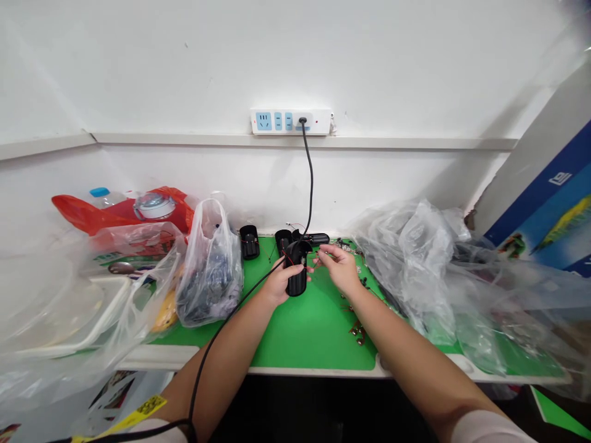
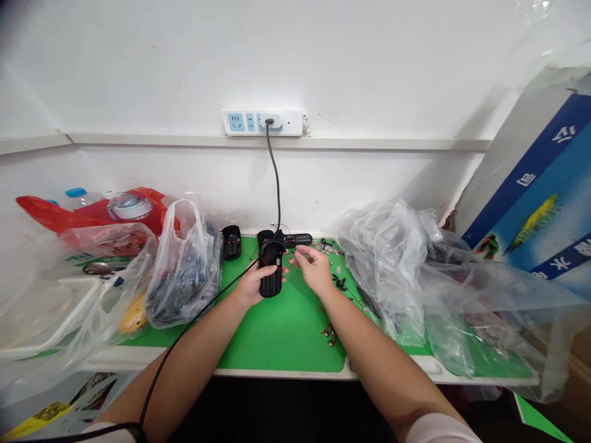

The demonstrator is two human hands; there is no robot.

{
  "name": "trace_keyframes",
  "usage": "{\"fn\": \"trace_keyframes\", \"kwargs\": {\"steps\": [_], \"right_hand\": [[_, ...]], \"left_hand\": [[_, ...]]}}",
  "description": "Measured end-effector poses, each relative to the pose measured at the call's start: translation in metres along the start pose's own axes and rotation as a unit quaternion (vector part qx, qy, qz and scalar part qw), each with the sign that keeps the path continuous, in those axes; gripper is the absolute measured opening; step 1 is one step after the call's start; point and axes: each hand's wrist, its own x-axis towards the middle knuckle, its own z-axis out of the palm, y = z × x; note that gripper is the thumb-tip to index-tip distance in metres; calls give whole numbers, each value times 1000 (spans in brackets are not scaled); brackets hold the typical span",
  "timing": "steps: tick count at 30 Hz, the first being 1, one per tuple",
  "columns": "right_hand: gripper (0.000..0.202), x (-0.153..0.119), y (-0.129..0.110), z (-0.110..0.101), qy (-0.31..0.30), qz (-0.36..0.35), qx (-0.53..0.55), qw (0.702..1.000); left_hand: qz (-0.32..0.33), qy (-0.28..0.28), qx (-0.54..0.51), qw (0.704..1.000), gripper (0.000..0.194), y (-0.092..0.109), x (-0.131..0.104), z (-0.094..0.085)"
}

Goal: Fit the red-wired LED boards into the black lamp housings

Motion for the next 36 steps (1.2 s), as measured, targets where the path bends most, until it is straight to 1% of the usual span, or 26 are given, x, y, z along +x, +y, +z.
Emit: {"fn": "trace_keyframes", "kwargs": {"steps": [3, 8, 11, 14, 18, 20, 21, 22, 24, 26, 27, 29, 31, 32, 34, 36], "right_hand": [[29, 1, 1, -1, 18, 12, 3, 1000], [38, 3, 2, -2, 48, 19, 52, 997], [38, 4, 2, -3, 60, 17, 65, 996], [37, 5, 1, -3, 82, 22, 85, 993], [35, 10, 1, -5, 128, 36, 121, 984], [33, 12, 2, -8, 138, 42, 104, 984], [32, 12, 2, -9, 135, 39, 72, 988], [29, 13, 2, -11, 125, 23, 26, 992], [22, 12, 0, -15, 93, -46, -89, 991], [15, 10, -4, -17, 62, -126, -186, 972], [14, 8, -6, -18, 53, -156, -218, 962], [17, 5, -12, -17, 33, -187, -251, 949], [21, 1, -19, -15, -12, -201, -254, 946], [23, -1, -22, -13, -46, -198, -246, 948], [26, -5, -25, -10, -115, -169, -218, 954], [27, -9, -27, -6, -153, -125, -180, 964]], "left_hand": [[19, 16, 10, 1000, 39, 0, 3, -2], [54, 30, -1, 998, 39, 1, 5, -3], [53, 40, -7, 998, 40, 2, 5, -3], [52, 62, -7, 997, 38, 3, 7, -4], [54, 121, 5, 991, 32, 5, 8, -6], [47, 133, -8, 990, 33, 7, 7, -5], [37, 126, -20, 991, 33, 8, 6, -5], [24, 111, -35, 993, 34, 9, 4, -5], [-5, 72, -60, 996, 32, 11, 0, -5], [-22, 32, -84, 996, 33, 15, -4, -5], [-27, 13, -96, 995, 34, 16, -5, -5], [-31, -18, -113, 993, 38, 19, -7, -5], [-36, -32, -124, 991, 39, 20, -8, -4], [-36, -32, -125, 991, 38, 20, -8, -4], [-32, -23, -119, 992, 33, 19, -7, -3], [-31, -16, -106, 994, 27, 17, -6, -3]]}}
